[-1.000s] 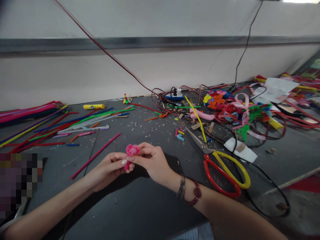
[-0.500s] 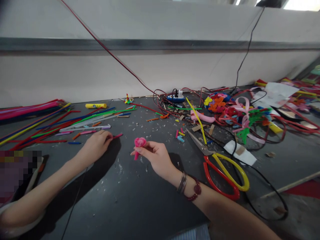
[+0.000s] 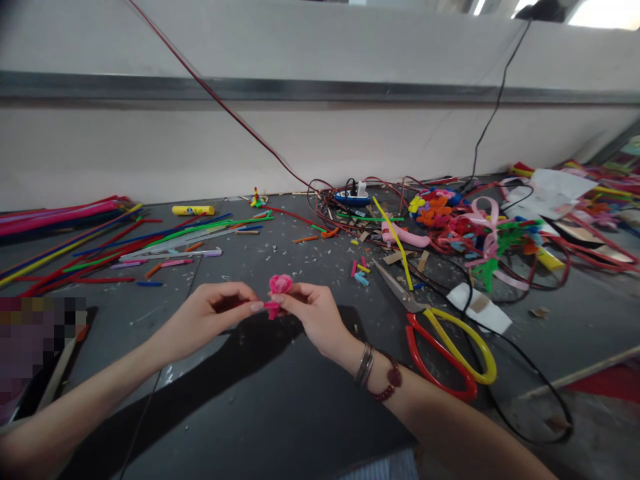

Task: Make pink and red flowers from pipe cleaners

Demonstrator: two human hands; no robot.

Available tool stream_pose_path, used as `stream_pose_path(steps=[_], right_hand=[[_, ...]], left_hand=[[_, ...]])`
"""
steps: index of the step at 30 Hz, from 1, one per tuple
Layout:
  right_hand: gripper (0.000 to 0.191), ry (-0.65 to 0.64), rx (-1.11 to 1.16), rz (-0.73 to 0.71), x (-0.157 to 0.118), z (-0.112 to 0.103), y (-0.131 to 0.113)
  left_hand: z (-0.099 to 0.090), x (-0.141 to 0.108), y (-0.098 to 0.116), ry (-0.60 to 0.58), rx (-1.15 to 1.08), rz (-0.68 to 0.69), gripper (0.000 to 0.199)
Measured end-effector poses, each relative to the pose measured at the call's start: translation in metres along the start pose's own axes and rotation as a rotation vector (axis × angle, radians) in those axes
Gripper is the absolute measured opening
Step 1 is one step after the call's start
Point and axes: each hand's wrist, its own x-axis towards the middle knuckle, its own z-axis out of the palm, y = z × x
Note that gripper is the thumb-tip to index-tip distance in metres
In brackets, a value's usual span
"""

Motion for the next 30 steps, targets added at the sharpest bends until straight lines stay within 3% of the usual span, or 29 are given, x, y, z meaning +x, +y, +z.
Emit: stream_pose_path(steps=[7, 16, 26, 30], right_hand=[[0.013, -0.086, 0.097, 0.08, -0.004, 0.002, 0.0], [0.011, -0.1, 0.15, 0.096, -0.004, 0.004, 0.0], [0.01, -0.063, -0.022, 0.004, -0.006, 0.004, 0.0], [0.01, -0.072, 0.014, 0.013, -0.005, 0.004, -0.001]], left_hand=[[0.005, -0.002, -0.003, 0.173, 0.116, 0.093, 0.016], [0.019, -0.01, -0.011, 0.414, 0.339, 0.236, 0.017], [0.025, -0.012, -0.012, 0.529, 0.466, 0.402, 0.018], [0.024, -0.01, -0.01, 0.463, 0.339, 0.301, 0.016]])
